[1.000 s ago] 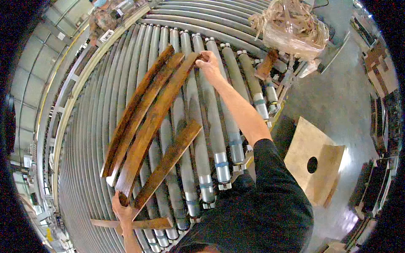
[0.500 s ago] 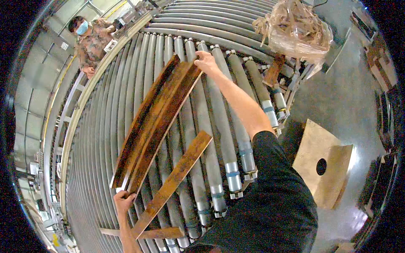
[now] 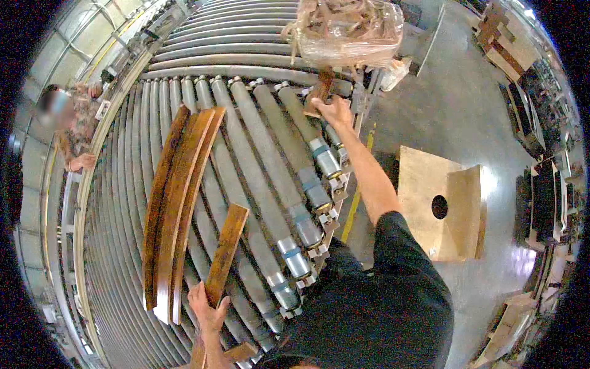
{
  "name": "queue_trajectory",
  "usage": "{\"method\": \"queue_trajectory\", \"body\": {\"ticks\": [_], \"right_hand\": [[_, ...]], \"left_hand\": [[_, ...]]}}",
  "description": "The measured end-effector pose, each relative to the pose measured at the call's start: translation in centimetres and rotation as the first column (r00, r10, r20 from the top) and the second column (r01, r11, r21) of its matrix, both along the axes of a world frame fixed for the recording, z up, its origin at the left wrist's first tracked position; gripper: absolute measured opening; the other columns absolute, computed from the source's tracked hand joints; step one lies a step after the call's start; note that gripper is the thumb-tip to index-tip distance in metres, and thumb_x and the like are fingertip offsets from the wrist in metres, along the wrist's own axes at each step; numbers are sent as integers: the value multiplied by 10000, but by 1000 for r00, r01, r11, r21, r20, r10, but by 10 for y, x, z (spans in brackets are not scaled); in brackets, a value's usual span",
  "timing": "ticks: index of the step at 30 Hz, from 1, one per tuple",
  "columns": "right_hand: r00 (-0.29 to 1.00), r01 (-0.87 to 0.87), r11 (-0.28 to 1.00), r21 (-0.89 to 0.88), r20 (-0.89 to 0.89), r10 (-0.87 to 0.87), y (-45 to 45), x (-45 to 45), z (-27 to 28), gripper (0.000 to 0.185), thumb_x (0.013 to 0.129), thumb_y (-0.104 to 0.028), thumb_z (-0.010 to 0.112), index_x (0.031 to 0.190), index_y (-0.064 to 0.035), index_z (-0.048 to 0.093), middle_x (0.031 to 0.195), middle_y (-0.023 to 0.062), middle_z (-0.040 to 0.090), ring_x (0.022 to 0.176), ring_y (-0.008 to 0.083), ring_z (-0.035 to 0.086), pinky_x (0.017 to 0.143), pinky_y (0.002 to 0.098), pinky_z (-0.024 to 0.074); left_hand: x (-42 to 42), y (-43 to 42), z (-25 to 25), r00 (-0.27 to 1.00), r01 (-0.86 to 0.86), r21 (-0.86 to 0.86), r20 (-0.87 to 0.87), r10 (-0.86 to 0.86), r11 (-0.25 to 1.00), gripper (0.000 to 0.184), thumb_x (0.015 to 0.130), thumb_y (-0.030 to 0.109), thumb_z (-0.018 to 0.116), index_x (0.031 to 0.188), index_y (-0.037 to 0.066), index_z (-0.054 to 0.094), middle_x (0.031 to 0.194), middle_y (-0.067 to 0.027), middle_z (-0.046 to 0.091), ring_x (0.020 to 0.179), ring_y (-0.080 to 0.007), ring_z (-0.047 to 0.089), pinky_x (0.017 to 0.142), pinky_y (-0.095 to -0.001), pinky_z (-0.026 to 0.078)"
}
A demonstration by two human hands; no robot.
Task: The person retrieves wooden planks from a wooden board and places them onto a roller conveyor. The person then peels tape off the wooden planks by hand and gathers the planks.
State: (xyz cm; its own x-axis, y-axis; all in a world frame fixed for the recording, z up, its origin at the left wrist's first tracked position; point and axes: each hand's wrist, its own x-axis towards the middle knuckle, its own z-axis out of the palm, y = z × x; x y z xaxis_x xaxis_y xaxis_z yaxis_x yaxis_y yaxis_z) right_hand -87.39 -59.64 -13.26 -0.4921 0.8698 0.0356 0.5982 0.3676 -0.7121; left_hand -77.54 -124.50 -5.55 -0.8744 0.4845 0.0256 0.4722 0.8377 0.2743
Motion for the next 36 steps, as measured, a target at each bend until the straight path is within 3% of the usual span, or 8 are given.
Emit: {"method": "queue_trajectory", "body": {"ticks": [5, 8, 12, 17, 20, 24, 29, 36], "right_hand": [[861, 128, 948, -291, -441, -252, 31, -55, -62, 636, 707, -363, 864, 1080, 107, 653, 1035, 210, 703, 1009, 255, 667, 856, 392, 511], [899, 161, 987, -24, -408, -157, -25, -11, -25, 437, 754, -280, 773, 963, 78, 634, 934, 236, 685, 864, 314, 657, 772, 420, 499], [860, -160, 954, -255, -509, 8, -189, 93, 38, 299, 913, -238, 652, 1004, 40, 588, 909, 121, 649, 832, 179, 604, 728, 377, 503], [745, -629, 519, -579, -641, 188, -350, 191, 50, 288, 921, -217, 688, 1135, -27, 650, 1022, 54, 686, 909, 125, 621, 781, 327, 516], [523, -821, 275, -500, -466, 714, -308, 219, 58, 253, 921, -223, 699, 1103, -48, 691, 985, 32, 697, 899, 107, 628, 758, 318, 525], [856, -386, 905, -179, -435, 278, -180, 169, 25, 629, 855, -346, 763, 1306, 36, 550, 1197, 132, 639, 962, 176, 642, 844, 333, 535], [687, -470, 711, -523, -722, -77, -116, 89, 81, 1002, 829, -253, 813, 1578, -51, 179, 1336, 167, 557, 1087, 206, 603, 909, 357, 514], [632, -592, 622, -512, -774, -35, -144, 50, 31, 708, 814, -263, 822, 1388, -96, 444, 1144, 96, 651, 957, 182, 658, 765, 351, 565]], "left_hand": [[-18, 46, 21, 997, 30, 215, -81, -12, 976, 736, 779, 305, 809, 1350, -44, 502, 1352, -251, 514, 1291, -426, 449, 1110, -517, 331], [-31, 107, 34, 1000, 26, 342, -1, -27, 939, 666, 824, 244, 769, 1352, -62, 501, 1285, -249, 573, 1198, -378, 552, 1043, -455, 421], [-59, 210, 53, 964, 99, 442, 181, -197, 891, 806, 797, 364, 797, 1374, -93, 470, 1331, -281, 552, 1271, -405, 510, 1057, -446, 416], [-44, 280, 42, 855, 286, 58, 435, -282, 957, 1005, 739, 455, 814, 1431, -124, 373, 1369, -313, 520, 1268, -407, 535, 1080, -431, 414], [-40, 217, 12, 741, 137, 417, 559, -373, 898, 840, 735, 246, 771, 1461, -3, 429, 1153, -181, 650, 1096, -305, 622, 963, -382, 485], [-4, 113, 35, 456, -97, 375, 840, -294, 922, 756, 714, 144, 768, 1420, 39, 517, 1007, -22, 631, 922, -139, 594, 840, -304, 488], [55, 23, 62, 181, -293, 175, 976, -125, 940, 447, 757, 182, 814, 1130, -14, 665, 965, -9, 664, 892, -110, 586, 823, -306, 476], [97, -6, 99, 414, -614, 109, 887, 202, 781, 169, 828, 85, 703, 944, -37, 705, 742, -35, 658, 610, -123, 615, 592, -274, 499]]}}
